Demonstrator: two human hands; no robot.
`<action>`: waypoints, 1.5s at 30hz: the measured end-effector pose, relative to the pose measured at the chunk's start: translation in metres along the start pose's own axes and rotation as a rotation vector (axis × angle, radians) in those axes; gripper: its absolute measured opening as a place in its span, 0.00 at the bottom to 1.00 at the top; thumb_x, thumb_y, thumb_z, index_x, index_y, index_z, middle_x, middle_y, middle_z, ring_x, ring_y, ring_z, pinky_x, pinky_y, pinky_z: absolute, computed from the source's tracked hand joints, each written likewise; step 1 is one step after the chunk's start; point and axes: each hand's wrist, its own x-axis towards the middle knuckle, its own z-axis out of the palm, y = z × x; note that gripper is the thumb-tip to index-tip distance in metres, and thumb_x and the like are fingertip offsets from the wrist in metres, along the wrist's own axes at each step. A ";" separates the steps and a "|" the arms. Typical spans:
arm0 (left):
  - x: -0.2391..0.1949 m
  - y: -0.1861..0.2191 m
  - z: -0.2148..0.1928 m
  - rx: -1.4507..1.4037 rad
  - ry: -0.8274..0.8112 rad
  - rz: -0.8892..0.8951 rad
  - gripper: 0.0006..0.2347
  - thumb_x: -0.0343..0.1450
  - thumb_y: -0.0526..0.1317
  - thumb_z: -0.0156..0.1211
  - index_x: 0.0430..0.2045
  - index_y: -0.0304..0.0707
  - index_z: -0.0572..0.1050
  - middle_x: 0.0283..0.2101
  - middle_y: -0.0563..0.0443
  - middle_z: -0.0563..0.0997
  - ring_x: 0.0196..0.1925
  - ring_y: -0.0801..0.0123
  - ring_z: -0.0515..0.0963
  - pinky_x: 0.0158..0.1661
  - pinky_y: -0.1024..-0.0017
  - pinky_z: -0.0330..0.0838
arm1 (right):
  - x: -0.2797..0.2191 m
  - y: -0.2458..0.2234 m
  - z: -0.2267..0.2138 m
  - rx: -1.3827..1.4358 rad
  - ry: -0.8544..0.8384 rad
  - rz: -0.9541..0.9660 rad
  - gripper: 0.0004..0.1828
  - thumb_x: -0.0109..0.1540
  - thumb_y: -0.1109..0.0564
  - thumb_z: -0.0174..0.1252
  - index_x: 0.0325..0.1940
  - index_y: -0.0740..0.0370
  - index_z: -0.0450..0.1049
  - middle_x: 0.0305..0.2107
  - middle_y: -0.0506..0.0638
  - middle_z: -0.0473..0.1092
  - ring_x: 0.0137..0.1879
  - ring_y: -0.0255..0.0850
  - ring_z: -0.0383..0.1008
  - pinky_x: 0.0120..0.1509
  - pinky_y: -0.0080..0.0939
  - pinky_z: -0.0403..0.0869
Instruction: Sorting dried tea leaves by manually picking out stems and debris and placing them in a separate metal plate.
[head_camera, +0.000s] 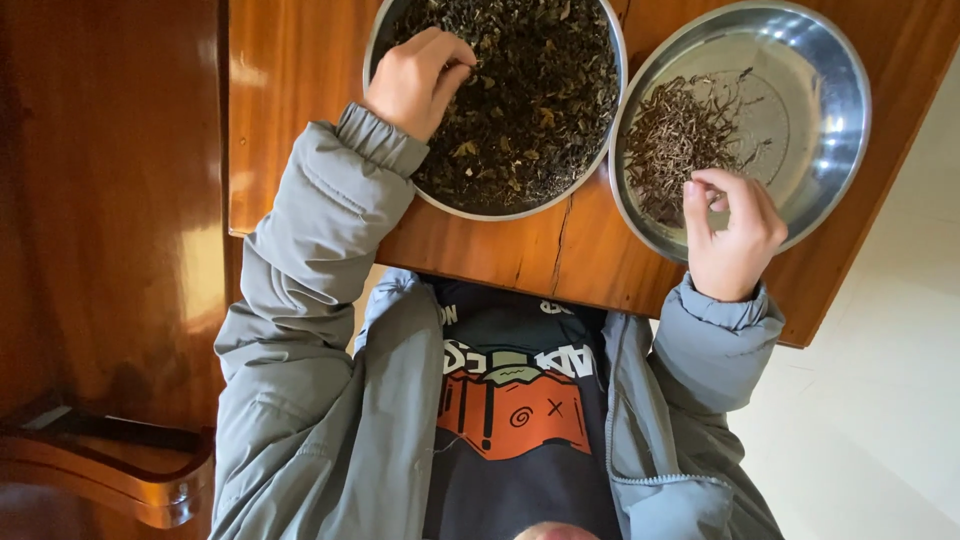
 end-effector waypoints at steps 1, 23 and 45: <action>0.002 0.004 -0.004 0.001 -0.001 0.000 0.02 0.78 0.28 0.55 0.41 0.29 0.74 0.40 0.39 0.78 0.37 0.50 0.79 0.38 0.59 0.75 | 0.001 -0.001 0.000 0.001 0.001 0.001 0.02 0.71 0.71 0.66 0.47 0.71 0.80 0.39 0.61 0.79 0.34 0.46 0.73 0.39 0.43 0.75; -0.014 -0.058 0.018 0.988 0.073 0.150 0.04 0.70 0.32 0.64 0.28 0.45 0.75 0.37 0.55 0.69 0.30 0.69 0.70 0.19 0.73 0.72 | 0.002 0.003 0.000 0.022 0.003 -0.025 0.01 0.72 0.70 0.65 0.47 0.72 0.79 0.37 0.60 0.78 0.35 0.46 0.73 0.41 0.44 0.75; -0.026 -0.047 -0.006 0.303 -0.191 -0.075 0.03 0.79 0.29 0.53 0.41 0.36 0.74 0.39 0.47 0.78 0.29 0.57 0.78 0.26 0.58 0.76 | 0.004 -0.015 -0.008 0.046 0.002 -0.049 0.02 0.73 0.67 0.62 0.47 0.71 0.78 0.36 0.60 0.76 0.36 0.48 0.73 0.42 0.45 0.74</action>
